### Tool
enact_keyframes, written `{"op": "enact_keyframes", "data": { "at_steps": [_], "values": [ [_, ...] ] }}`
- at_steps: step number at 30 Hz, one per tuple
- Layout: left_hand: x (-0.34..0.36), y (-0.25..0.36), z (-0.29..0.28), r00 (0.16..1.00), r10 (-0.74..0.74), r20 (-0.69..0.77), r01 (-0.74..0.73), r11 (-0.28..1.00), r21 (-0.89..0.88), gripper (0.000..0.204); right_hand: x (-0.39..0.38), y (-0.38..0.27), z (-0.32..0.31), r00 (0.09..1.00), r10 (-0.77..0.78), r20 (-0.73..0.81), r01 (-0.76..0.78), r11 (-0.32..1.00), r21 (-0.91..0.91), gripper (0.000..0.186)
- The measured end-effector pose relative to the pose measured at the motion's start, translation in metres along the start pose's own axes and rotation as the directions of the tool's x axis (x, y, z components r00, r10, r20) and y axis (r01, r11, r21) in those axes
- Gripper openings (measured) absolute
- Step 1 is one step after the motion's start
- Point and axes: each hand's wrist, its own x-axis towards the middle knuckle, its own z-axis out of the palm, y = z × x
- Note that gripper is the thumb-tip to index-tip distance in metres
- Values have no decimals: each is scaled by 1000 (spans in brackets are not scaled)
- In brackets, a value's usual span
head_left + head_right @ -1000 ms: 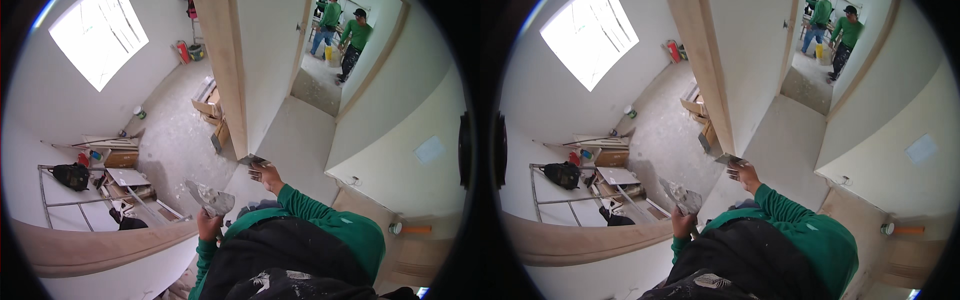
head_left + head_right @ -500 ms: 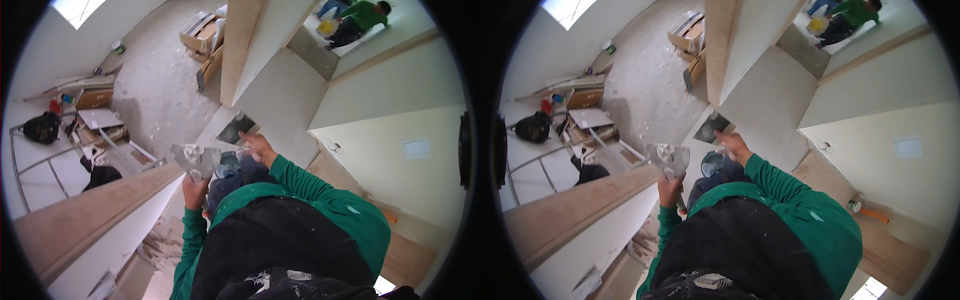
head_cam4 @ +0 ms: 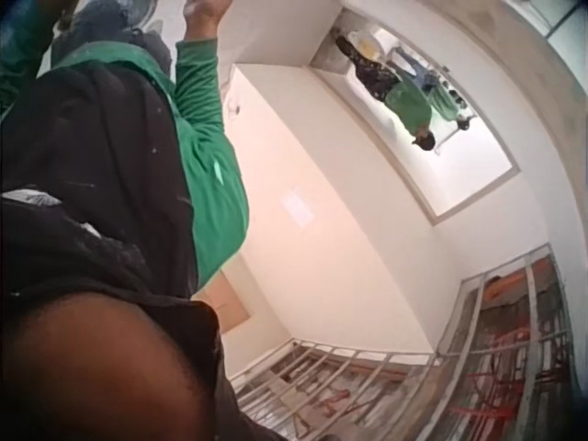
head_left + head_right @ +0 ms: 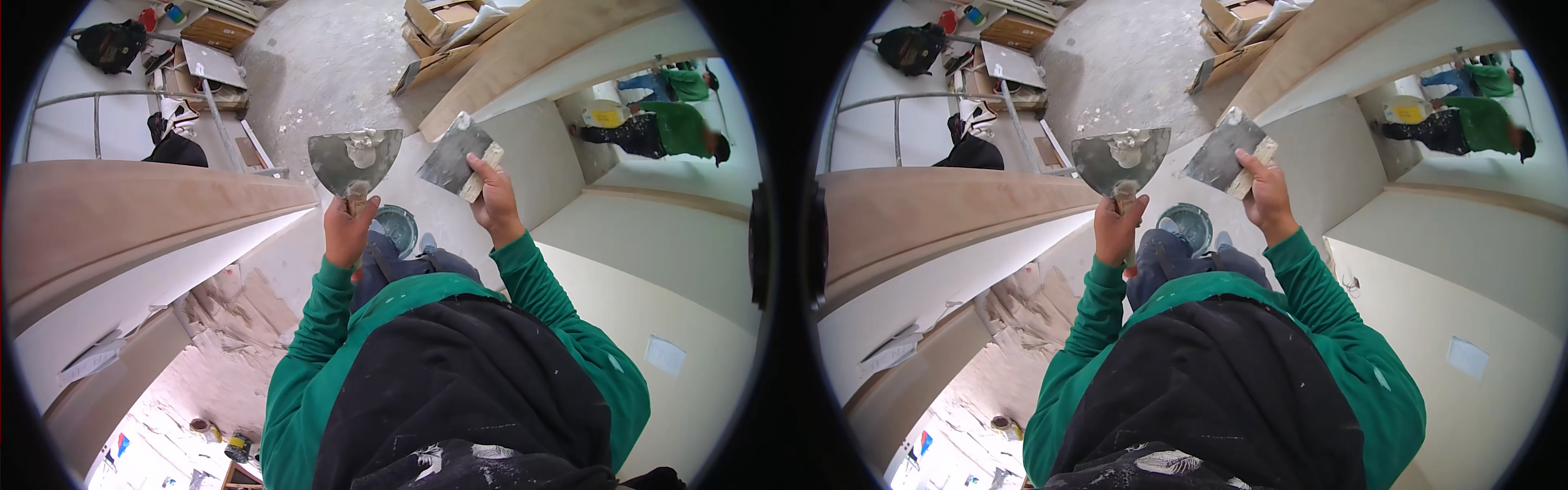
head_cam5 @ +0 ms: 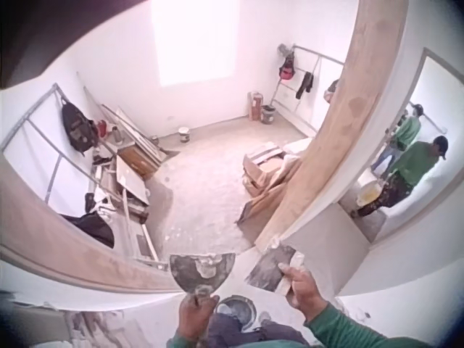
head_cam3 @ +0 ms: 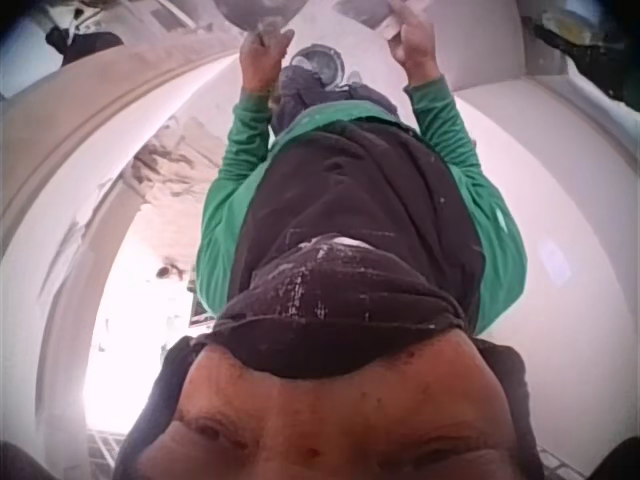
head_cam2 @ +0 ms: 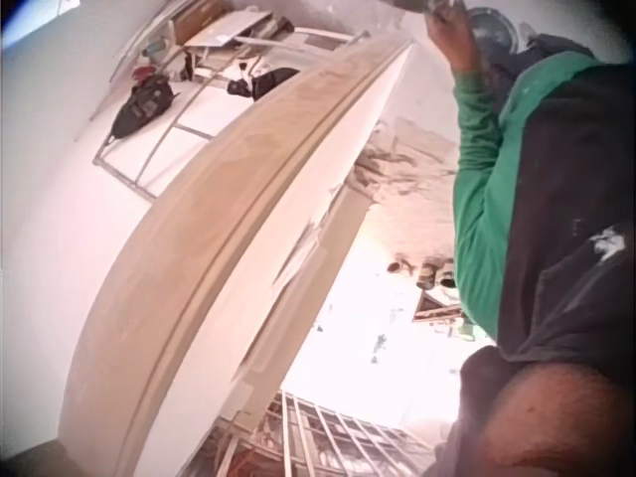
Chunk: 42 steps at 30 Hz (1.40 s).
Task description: The person applies plaster to a wall using a trowel and a hawk. They repeatedly scoop plaster from the hawk and smooth it onto the wall surface, focusing on the area around a door frame.
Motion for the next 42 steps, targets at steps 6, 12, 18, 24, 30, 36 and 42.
{"op": "enact_keyframes", "data": {
  "at_steps": [6, 12, 18, 24, 30, 36, 42],
  "values": [
    [24, -67, 5, 912, 403, -71, -365, 880, 303, 31, 20, 76, 11, 949, 316, 4, -314, 939, 139, 20],
    [28, -159, 27, 752, 655, 75, -564, 580, 587, 49, 36, 118, -53, 928, 341, 153, -369, 900, 231, 24],
    [-2, -255, 61, 740, 605, 293, -597, 391, 700, 43, -17, 117, -114, 945, 170, 278, -252, 923, 291, 25],
    [-61, -258, 118, 912, 231, 339, -374, 808, 456, 38, -66, 53, -186, 742, -540, 397, 670, 617, -413, 20],
    [-104, -175, 142, 765, -84, 639, 2, 992, 129, 56, -76, 41, -219, 467, -486, 739, 855, 462, -237, 27],
    [-116, -180, 147, 816, -119, 565, 68, 991, 111, 71, -64, 42, -275, 379, -254, 890, 916, -35, -401, 41],
    [-93, -219, 97, 926, -82, 367, 37, 991, 129, 63, -29, 125, -378, 798, -275, 536, 580, 109, -807, 47]
  ]
}}
